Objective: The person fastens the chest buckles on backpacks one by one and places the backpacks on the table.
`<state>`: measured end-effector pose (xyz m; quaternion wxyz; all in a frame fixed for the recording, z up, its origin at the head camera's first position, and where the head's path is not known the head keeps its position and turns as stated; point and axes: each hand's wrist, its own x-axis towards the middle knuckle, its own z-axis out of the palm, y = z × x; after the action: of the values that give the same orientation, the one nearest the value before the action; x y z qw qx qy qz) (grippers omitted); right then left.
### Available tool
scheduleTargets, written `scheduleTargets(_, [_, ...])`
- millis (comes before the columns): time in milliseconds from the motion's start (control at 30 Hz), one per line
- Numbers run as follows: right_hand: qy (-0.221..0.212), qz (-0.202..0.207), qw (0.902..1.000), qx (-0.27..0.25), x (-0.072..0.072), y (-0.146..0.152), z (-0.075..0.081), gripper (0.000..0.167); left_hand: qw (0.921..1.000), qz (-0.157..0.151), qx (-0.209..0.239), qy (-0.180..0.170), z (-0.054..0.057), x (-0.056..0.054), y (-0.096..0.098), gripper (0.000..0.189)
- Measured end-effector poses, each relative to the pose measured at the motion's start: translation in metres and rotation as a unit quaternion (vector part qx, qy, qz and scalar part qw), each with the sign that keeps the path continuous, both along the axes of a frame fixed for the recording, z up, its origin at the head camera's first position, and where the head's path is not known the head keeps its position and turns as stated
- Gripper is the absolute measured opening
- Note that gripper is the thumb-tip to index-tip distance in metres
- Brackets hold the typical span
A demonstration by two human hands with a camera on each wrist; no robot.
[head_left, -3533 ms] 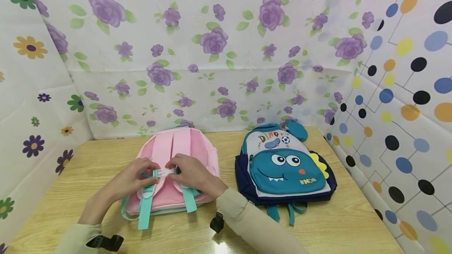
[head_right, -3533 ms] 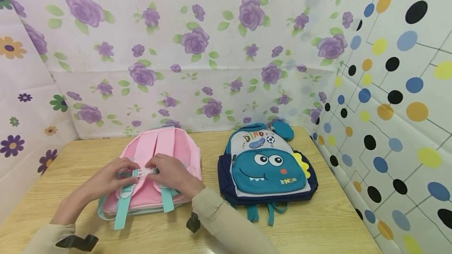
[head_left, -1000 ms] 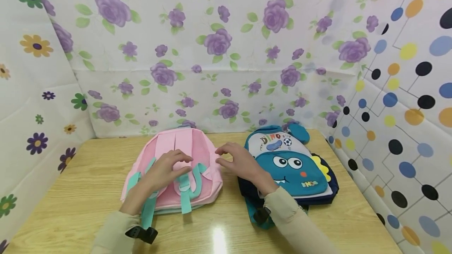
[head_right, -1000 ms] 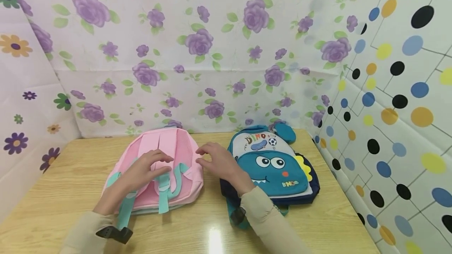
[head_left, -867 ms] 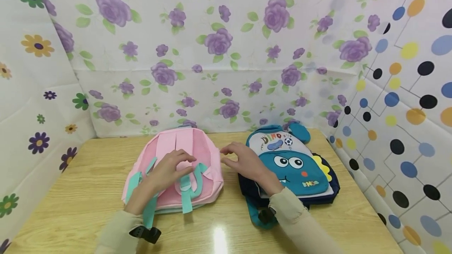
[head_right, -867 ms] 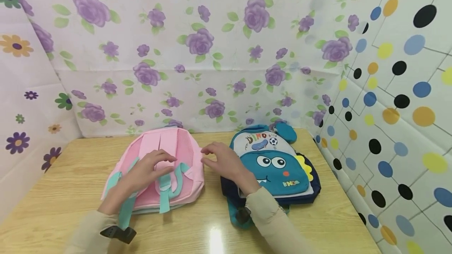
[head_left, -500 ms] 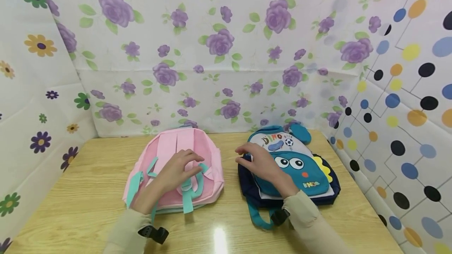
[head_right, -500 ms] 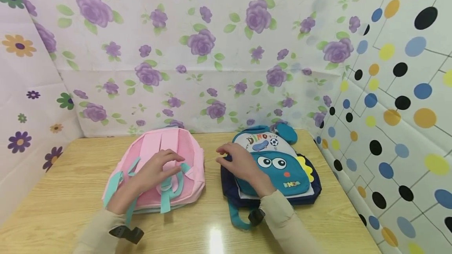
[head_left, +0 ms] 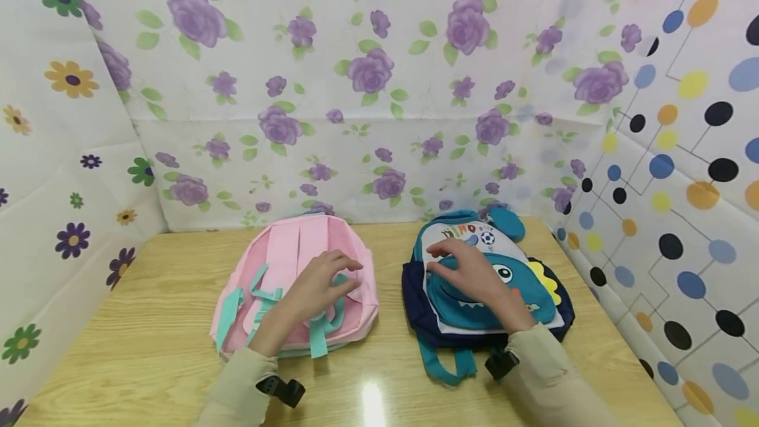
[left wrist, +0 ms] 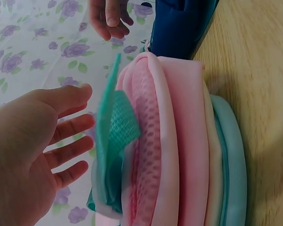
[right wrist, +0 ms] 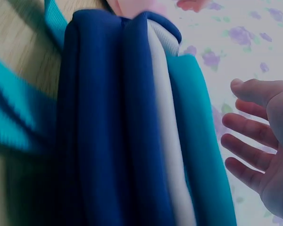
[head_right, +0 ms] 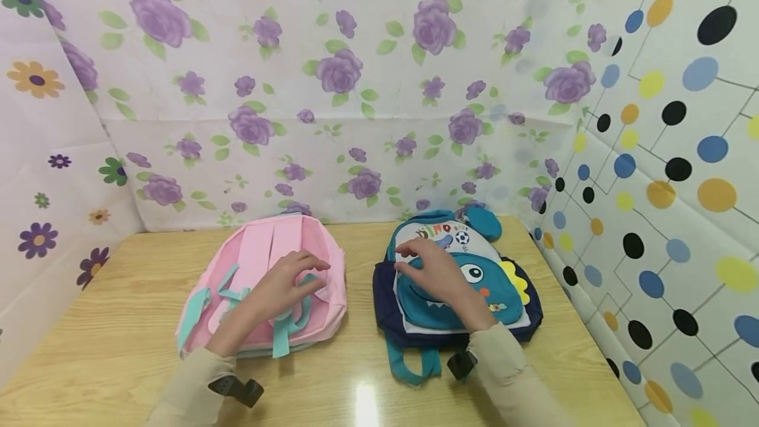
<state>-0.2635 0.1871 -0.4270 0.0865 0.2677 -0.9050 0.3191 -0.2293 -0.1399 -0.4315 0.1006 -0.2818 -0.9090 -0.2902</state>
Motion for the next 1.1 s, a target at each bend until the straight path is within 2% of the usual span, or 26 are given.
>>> scheduleTargets(167, [-0.003, -0.014, 0.9999, 0.002, -0.002, 0.019, -0.002, 0.031, 0.9999, -0.01, -0.006, 0.008, 0.0, -0.002, 0.012, 0.03])
scheduleTargets(300, [-0.002, -0.017, 0.9998, -0.003, -0.003, 0.036, -0.006, 0.033, 0.999, -0.017, -0.024, 0.035, 0.0, -0.004, 0.023, 0.028])
scheduleTargets(433, [-0.001, -0.025, 0.9997, 0.003, -0.004, 0.051, -0.009, 0.034, 0.9981, -0.019, -0.036, 0.047, -0.002, -0.006, 0.033, 0.027])
scheduleTargets(767, [-0.008, -0.065, 0.9975, 0.025, -0.003, 0.087, -0.017, 0.035, 0.9984, -0.031, -0.033, 0.035, -0.004, -0.008, 0.055, 0.029])
scheduleTargets(967, [-0.054, -0.085, 0.9944, 0.032, 0.001, 0.107, -0.017, 0.041, 0.9988, -0.035, -0.034, 0.005, -0.003, -0.01, 0.073, 0.03])
scheduleTargets(1100, [-0.038, -0.094, 0.9939, 0.043, 0.001, 0.12, -0.02, 0.041, 0.9982, -0.035, -0.047, -0.007, -0.002, -0.01, 0.083, 0.03])
